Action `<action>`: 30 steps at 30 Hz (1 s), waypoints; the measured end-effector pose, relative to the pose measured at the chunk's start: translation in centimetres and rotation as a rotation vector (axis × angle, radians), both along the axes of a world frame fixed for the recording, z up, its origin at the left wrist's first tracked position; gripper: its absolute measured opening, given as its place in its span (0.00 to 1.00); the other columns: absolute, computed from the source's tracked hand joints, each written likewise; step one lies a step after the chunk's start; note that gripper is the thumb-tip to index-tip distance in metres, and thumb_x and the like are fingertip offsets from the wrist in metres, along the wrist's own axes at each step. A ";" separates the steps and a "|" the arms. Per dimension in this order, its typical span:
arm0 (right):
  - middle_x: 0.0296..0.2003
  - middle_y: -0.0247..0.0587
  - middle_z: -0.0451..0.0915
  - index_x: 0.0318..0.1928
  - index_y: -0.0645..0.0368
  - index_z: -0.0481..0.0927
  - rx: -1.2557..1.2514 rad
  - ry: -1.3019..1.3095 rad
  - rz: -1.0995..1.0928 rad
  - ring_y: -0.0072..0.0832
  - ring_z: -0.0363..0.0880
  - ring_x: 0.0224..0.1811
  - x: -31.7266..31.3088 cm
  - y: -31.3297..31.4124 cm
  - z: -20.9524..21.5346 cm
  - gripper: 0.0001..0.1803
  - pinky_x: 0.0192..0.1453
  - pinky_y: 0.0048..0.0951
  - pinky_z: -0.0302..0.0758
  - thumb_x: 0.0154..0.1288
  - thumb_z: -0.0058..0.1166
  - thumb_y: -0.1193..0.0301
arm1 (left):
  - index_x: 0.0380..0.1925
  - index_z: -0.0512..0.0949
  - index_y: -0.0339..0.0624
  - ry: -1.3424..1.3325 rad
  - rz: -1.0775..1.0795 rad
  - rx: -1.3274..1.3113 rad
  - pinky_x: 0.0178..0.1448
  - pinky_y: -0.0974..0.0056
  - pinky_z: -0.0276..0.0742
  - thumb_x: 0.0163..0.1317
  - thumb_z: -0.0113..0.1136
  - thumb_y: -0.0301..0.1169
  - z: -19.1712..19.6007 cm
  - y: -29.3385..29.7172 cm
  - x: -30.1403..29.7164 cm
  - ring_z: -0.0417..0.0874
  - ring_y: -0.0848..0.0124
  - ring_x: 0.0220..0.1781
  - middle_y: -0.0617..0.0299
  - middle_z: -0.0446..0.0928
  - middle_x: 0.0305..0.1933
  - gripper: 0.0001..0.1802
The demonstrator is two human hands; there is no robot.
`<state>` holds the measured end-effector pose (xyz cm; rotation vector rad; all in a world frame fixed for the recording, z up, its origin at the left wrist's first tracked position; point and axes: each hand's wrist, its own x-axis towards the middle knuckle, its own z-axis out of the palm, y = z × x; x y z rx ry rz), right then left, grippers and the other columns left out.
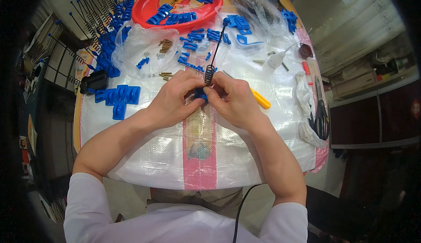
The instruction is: Assembling small blue plastic components with metal springs and pins on a table.
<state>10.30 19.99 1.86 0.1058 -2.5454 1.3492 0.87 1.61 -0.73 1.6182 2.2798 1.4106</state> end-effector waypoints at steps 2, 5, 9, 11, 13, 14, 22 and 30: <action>0.25 0.41 0.80 0.38 0.64 0.77 -0.010 0.005 0.004 0.24 0.78 0.23 -0.1 0.1 -0.2 0.07 0.30 0.27 0.75 0.65 0.61 0.74 | 0.49 0.78 0.37 0.015 0.004 0.006 0.58 0.56 0.77 0.52 0.71 0.24 -0.1 0.0 0.0 0.78 0.54 0.54 0.52 0.77 0.50 0.22; 0.24 0.41 0.80 0.38 0.64 0.77 -0.010 0.006 0.011 0.24 0.77 0.23 -0.2 0.2 -0.5 0.07 0.29 0.27 0.74 0.65 0.61 0.74 | 0.48 0.78 0.36 0.020 0.011 0.019 0.59 0.55 0.76 0.52 0.71 0.24 -0.1 0.0 0.0 0.78 0.53 0.55 0.51 0.77 0.51 0.22; 0.24 0.41 0.80 0.38 0.64 0.77 0.029 -0.004 0.007 0.23 0.77 0.23 -0.1 0.3 -0.2 0.07 0.29 0.27 0.74 0.65 0.61 0.74 | 0.48 0.78 0.36 0.019 0.007 0.024 0.59 0.56 0.76 0.52 0.71 0.24 -0.2 0.1 0.0 0.78 0.53 0.55 0.51 0.77 0.51 0.22; 0.24 0.41 0.80 0.38 0.64 0.77 0.030 -0.007 0.006 0.24 0.77 0.23 -0.1 0.2 -0.1 0.07 0.29 0.28 0.74 0.65 0.61 0.74 | 0.47 0.78 0.36 0.018 0.004 0.027 0.59 0.55 0.76 0.51 0.71 0.24 -0.2 0.0 0.0 0.78 0.53 0.55 0.51 0.77 0.50 0.21; 0.24 0.42 0.80 0.39 0.65 0.77 0.015 -0.011 0.001 0.24 0.78 0.23 -0.1 0.2 -0.1 0.07 0.29 0.28 0.75 0.65 0.61 0.74 | 0.47 0.78 0.36 0.012 -0.001 0.031 0.58 0.55 0.76 0.51 0.71 0.24 -0.1 0.1 0.0 0.78 0.53 0.54 0.51 0.77 0.50 0.21; 0.25 0.42 0.80 0.39 0.65 0.78 0.007 -0.013 0.000 0.24 0.78 0.23 0.0 0.1 0.0 0.07 0.29 0.28 0.75 0.65 0.60 0.74 | 0.47 0.78 0.36 0.013 -0.001 0.027 0.58 0.55 0.76 0.51 0.71 0.24 -0.1 0.1 0.0 0.78 0.53 0.54 0.51 0.77 0.50 0.21; 0.26 0.43 0.81 0.40 0.65 0.78 0.022 -0.019 0.010 0.23 0.80 0.24 -0.1 0.3 -0.2 0.07 0.30 0.27 0.77 0.66 0.60 0.75 | 0.47 0.78 0.36 0.018 0.007 0.017 0.57 0.55 0.76 0.52 0.71 0.24 -0.1 0.0 0.0 0.78 0.53 0.53 0.51 0.77 0.49 0.21; 0.26 0.42 0.81 0.40 0.65 0.78 0.014 -0.033 0.006 0.22 0.80 0.25 0.0 0.2 0.1 0.07 0.31 0.26 0.77 0.66 0.60 0.75 | 0.47 0.78 0.37 0.018 0.000 0.009 0.57 0.55 0.76 0.51 0.70 0.24 -0.1 0.0 0.0 0.78 0.53 0.53 0.51 0.77 0.49 0.21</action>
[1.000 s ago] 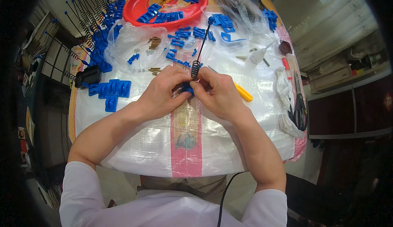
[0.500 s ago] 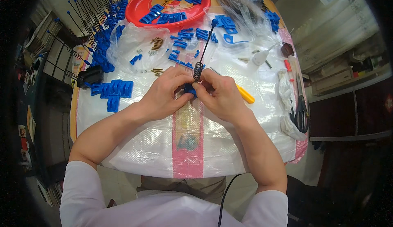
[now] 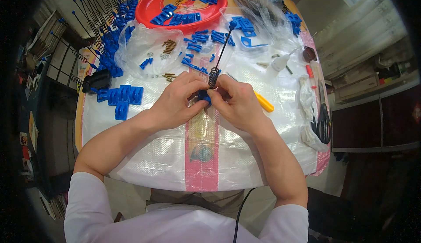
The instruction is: Assembling small blue plastic components with metal springs and pins on a table.
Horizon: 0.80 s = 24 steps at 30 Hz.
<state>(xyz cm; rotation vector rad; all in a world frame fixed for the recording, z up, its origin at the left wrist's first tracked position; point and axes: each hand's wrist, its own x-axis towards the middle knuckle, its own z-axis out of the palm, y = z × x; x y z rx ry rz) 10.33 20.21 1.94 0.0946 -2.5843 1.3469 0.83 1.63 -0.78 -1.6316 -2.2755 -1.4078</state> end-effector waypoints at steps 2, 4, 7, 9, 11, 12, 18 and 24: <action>0.26 0.42 0.81 0.41 0.65 0.78 -0.003 -0.002 0.002 0.22 0.80 0.25 0.0 0.0 0.1 0.07 0.31 0.26 0.77 0.66 0.60 0.75 | 0.48 0.78 0.37 -0.003 -0.002 -0.002 0.57 0.55 0.76 0.51 0.70 0.24 0.0 0.0 0.0 0.78 0.53 0.53 0.52 0.77 0.49 0.22; 0.26 0.42 0.81 0.40 0.65 0.78 -0.014 0.005 0.004 0.22 0.80 0.25 0.0 -0.1 0.1 0.07 0.31 0.26 0.77 0.66 0.60 0.74 | 0.48 0.78 0.37 -0.008 -0.004 -0.016 0.58 0.55 0.76 0.51 0.71 0.24 0.1 0.0 0.0 0.78 0.54 0.53 0.52 0.77 0.50 0.22; 0.26 0.42 0.81 0.40 0.65 0.78 -0.022 0.004 0.002 0.22 0.80 0.25 -0.1 -0.1 0.0 0.07 0.31 0.26 0.77 0.66 0.60 0.74 | 0.48 0.78 0.37 0.002 0.003 -0.016 0.58 0.55 0.76 0.51 0.71 0.24 -0.1 0.0 0.0 0.78 0.54 0.53 0.52 0.77 0.50 0.22; 0.26 0.42 0.81 0.40 0.65 0.78 -0.006 -0.003 0.000 0.22 0.80 0.25 0.0 0.0 0.0 0.07 0.31 0.26 0.76 0.66 0.60 0.74 | 0.48 0.78 0.37 0.005 0.003 -0.013 0.58 0.55 0.76 0.51 0.71 0.24 -0.1 0.0 0.0 0.78 0.54 0.53 0.52 0.77 0.50 0.22; 0.25 0.42 0.81 0.39 0.65 0.78 -0.004 -0.004 -0.002 0.22 0.80 0.24 0.0 0.0 -0.1 0.07 0.30 0.26 0.76 0.66 0.60 0.74 | 0.48 0.78 0.37 0.012 0.003 -0.002 0.58 0.55 0.76 0.51 0.71 0.24 -0.1 0.0 0.0 0.78 0.53 0.53 0.52 0.77 0.50 0.22; 0.25 0.42 0.81 0.39 0.65 0.78 -0.011 -0.001 -0.003 0.22 0.80 0.24 0.0 0.0 -0.2 0.07 0.30 0.26 0.76 0.66 0.60 0.74 | 0.48 0.78 0.37 0.017 0.002 0.007 0.58 0.55 0.76 0.51 0.71 0.24 -0.2 0.0 -0.1 0.78 0.53 0.53 0.52 0.77 0.50 0.22; 0.25 0.43 0.81 0.39 0.65 0.78 -0.013 0.010 -0.009 0.22 0.79 0.24 0.0 -0.1 -0.2 0.07 0.30 0.27 0.76 0.65 0.60 0.75 | 0.48 0.78 0.37 0.011 -0.001 0.016 0.57 0.55 0.76 0.50 0.71 0.24 -0.2 0.0 0.0 0.78 0.53 0.53 0.52 0.77 0.49 0.22; 0.25 0.42 0.81 0.40 0.65 0.79 -0.005 0.015 -0.006 0.22 0.80 0.24 0.0 0.0 -0.3 0.07 0.30 0.27 0.76 0.65 0.60 0.75 | 0.48 0.78 0.37 0.002 -0.002 0.003 0.57 0.55 0.76 0.50 0.71 0.24 -0.1 0.0 0.0 0.78 0.53 0.53 0.52 0.77 0.49 0.22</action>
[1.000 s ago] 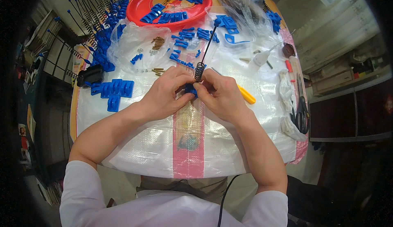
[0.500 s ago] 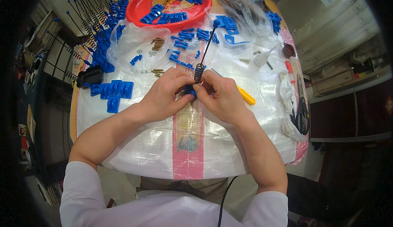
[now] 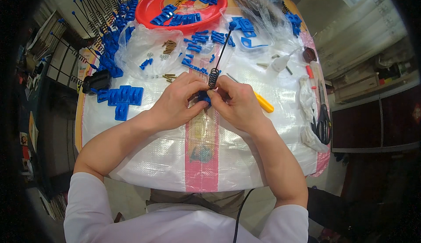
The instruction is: Assembling small blue plastic components with metal springs and pins on a table.
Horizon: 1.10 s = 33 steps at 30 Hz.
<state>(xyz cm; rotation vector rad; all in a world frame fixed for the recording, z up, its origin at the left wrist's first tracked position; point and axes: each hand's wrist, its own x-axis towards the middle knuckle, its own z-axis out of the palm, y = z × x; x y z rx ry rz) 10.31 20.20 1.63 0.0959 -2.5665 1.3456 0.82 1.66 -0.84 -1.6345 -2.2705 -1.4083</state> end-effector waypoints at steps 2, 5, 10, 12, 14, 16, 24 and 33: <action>0.24 0.42 0.80 0.39 0.65 0.78 0.005 0.011 -0.001 0.23 0.79 0.23 0.0 0.0 -0.1 0.07 0.30 0.27 0.76 0.65 0.60 0.74 | 0.48 0.78 0.37 -0.003 -0.001 0.000 0.58 0.55 0.76 0.51 0.71 0.24 0.0 0.0 0.0 0.78 0.53 0.53 0.52 0.77 0.49 0.22; 0.24 0.42 0.80 0.39 0.64 0.78 0.019 0.026 0.003 0.25 0.79 0.23 -0.1 0.0 -0.1 0.07 0.29 0.28 0.75 0.65 0.61 0.74 | 0.47 0.78 0.37 0.009 0.001 0.010 0.58 0.55 0.75 0.51 0.70 0.24 -0.1 0.1 0.0 0.78 0.53 0.53 0.52 0.77 0.49 0.22; 0.24 0.42 0.80 0.41 0.63 0.80 0.085 0.016 0.025 0.27 0.79 0.22 0.1 0.4 -0.2 0.08 0.28 0.29 0.74 0.65 0.62 0.73 | 0.47 0.78 0.37 0.032 0.010 0.014 0.57 0.55 0.75 0.50 0.70 0.23 -0.3 0.0 0.0 0.78 0.53 0.53 0.52 0.77 0.50 0.22; 0.23 0.42 0.80 0.44 0.63 0.80 0.087 0.026 0.039 0.28 0.79 0.22 0.1 0.2 0.2 0.09 0.28 0.29 0.74 0.65 0.61 0.73 | 0.47 0.78 0.37 0.015 0.002 0.014 0.56 0.55 0.76 0.50 0.70 0.23 -0.1 0.1 0.1 0.78 0.53 0.53 0.52 0.77 0.49 0.21; 0.23 0.42 0.80 0.46 0.63 0.81 0.092 0.047 0.034 0.27 0.78 0.21 0.1 0.2 0.5 0.10 0.28 0.29 0.73 0.65 0.60 0.73 | 0.46 0.77 0.37 0.010 -0.006 0.011 0.55 0.54 0.76 0.50 0.70 0.23 0.0 0.0 0.1 0.77 0.53 0.52 0.52 0.77 0.49 0.21; 0.22 0.40 0.79 0.47 0.64 0.81 0.102 0.081 0.013 0.24 0.76 0.20 0.1 0.2 0.6 0.11 0.27 0.27 0.72 0.66 0.59 0.74 | 0.45 0.77 0.37 0.018 -0.010 0.007 0.54 0.54 0.76 0.50 0.69 0.23 0.1 0.0 0.1 0.77 0.53 0.51 0.52 0.77 0.48 0.20; 0.20 0.32 0.76 0.49 0.64 0.80 0.024 0.122 -0.006 0.12 0.69 0.19 0.4 0.3 0.8 0.11 0.23 0.21 0.65 0.66 0.59 0.78 | 0.42 0.77 0.36 0.026 -0.020 0.004 0.51 0.54 0.75 0.51 0.67 0.24 0.0 -0.1 0.0 0.76 0.54 0.48 0.52 0.76 0.45 0.17; 0.21 0.31 0.79 0.48 0.63 0.81 -0.023 0.185 0.031 0.11 0.73 0.21 0.5 -0.3 0.9 0.12 0.23 0.19 0.66 0.65 0.64 0.77 | 0.40 0.78 0.37 -0.029 -0.016 0.057 0.52 0.53 0.74 0.51 0.67 0.27 0.2 0.1 0.3 0.77 0.53 0.47 0.51 0.76 0.42 0.16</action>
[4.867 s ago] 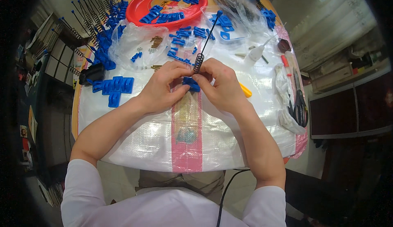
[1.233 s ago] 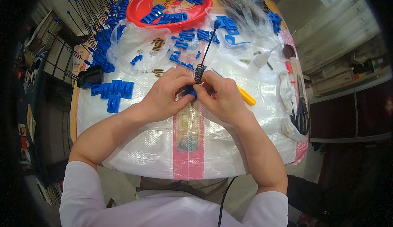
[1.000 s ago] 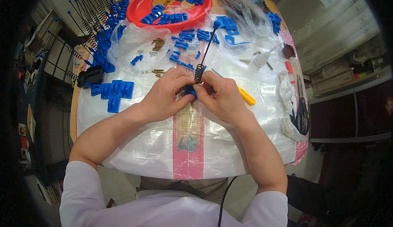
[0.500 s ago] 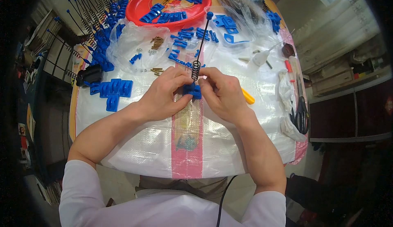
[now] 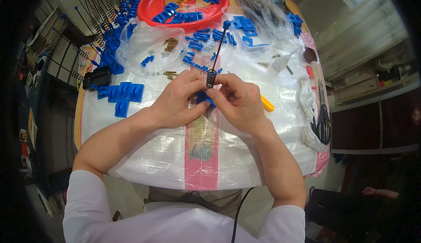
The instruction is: Assembling small blue plastic components with metal springs and pins on a table.
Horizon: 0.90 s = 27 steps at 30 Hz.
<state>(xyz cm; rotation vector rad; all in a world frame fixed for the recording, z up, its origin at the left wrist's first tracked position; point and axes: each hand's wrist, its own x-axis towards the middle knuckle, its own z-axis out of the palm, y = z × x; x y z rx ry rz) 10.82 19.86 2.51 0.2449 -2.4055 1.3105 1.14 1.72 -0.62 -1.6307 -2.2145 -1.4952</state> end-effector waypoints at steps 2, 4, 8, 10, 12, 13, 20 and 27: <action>0.22 0.32 0.80 0.48 0.63 0.81 -0.014 0.001 0.003 0.11 0.74 0.21 0.0 -0.1 -0.1 0.12 0.24 0.18 0.67 0.65 0.64 0.77 | 0.38 0.78 0.37 -0.056 0.007 0.025 0.52 0.52 0.74 0.52 0.68 0.28 0.0 0.1 0.1 0.77 0.52 0.47 0.51 0.77 0.41 0.14; 0.23 0.32 0.81 0.47 0.63 0.81 -0.022 0.007 0.006 0.11 0.75 0.22 0.1 -0.3 0.1 0.11 0.24 0.18 0.68 0.65 0.64 0.77 | 0.37 0.78 0.37 -0.081 0.007 0.029 0.51 0.53 0.74 0.52 0.68 0.28 0.0 0.1 -0.1 0.78 0.53 0.46 0.52 0.77 0.40 0.13; 0.23 0.32 0.81 0.45 0.64 0.81 -0.029 0.035 -0.031 0.10 0.75 0.23 0.2 -0.6 0.0 0.10 0.24 0.18 0.68 0.66 0.64 0.76 | 0.36 0.79 0.37 -0.098 -0.022 0.015 0.46 0.57 0.75 0.54 0.68 0.26 -0.4 -0.1 -0.4 0.78 0.57 0.43 0.55 0.78 0.38 0.10; 0.22 0.30 0.80 0.44 0.65 0.81 -0.002 0.025 -0.069 0.10 0.74 0.23 0.3 -0.6 0.4 0.09 0.24 0.18 0.67 0.66 0.64 0.76 | 0.40 0.81 0.38 -0.089 -0.025 0.007 0.40 0.64 0.75 0.56 0.69 0.25 -0.3 -0.3 -0.5 0.79 0.65 0.39 0.58 0.78 0.40 0.11; 0.21 0.29 0.79 0.42 0.65 0.81 -0.063 0.060 -0.101 0.09 0.71 0.22 0.0 -0.3 -0.7 0.08 0.24 0.18 0.65 0.66 0.63 0.75 | 0.39 0.81 0.38 -0.150 -0.022 0.018 0.37 0.66 0.74 0.58 0.68 0.25 0.2 -0.3 -0.2 0.79 0.69 0.36 0.59 0.78 0.39 0.09; 0.20 0.28 0.78 0.42 0.65 0.81 -0.093 0.078 -0.119 0.09 0.70 0.22 -0.2 -0.1 -1.0 0.07 0.24 0.17 0.65 0.66 0.63 0.75 | 0.39 0.81 0.37 -0.180 -0.022 0.024 0.36 0.66 0.74 0.58 0.67 0.25 0.3 -0.3 -0.1 0.79 0.71 0.35 0.59 0.78 0.39 0.09; 0.21 0.25 0.76 0.42 0.65 0.80 -0.337 -0.036 -0.164 0.08 0.65 0.23 -0.4 0.2 -1.3 0.06 0.25 0.17 0.60 0.70 0.60 0.74 | 0.39 0.81 0.35 -0.433 -0.066 -0.037 0.37 0.71 0.74 0.62 0.64 0.25 0.0 -0.5 0.0 0.79 0.79 0.34 0.63 0.78 0.38 0.07; 0.21 0.24 0.73 0.42 0.66 0.79 -0.541 -0.103 -0.111 0.08 0.64 0.22 -0.6 0.0 -1.0 0.06 0.25 0.17 0.58 0.72 0.57 0.74 | 0.41 0.81 0.35 -0.789 -0.147 -0.112 0.35 0.72 0.76 0.67 0.61 0.28 1.5 -0.8 0.3 0.79 0.81 0.33 0.66 0.80 0.34 0.08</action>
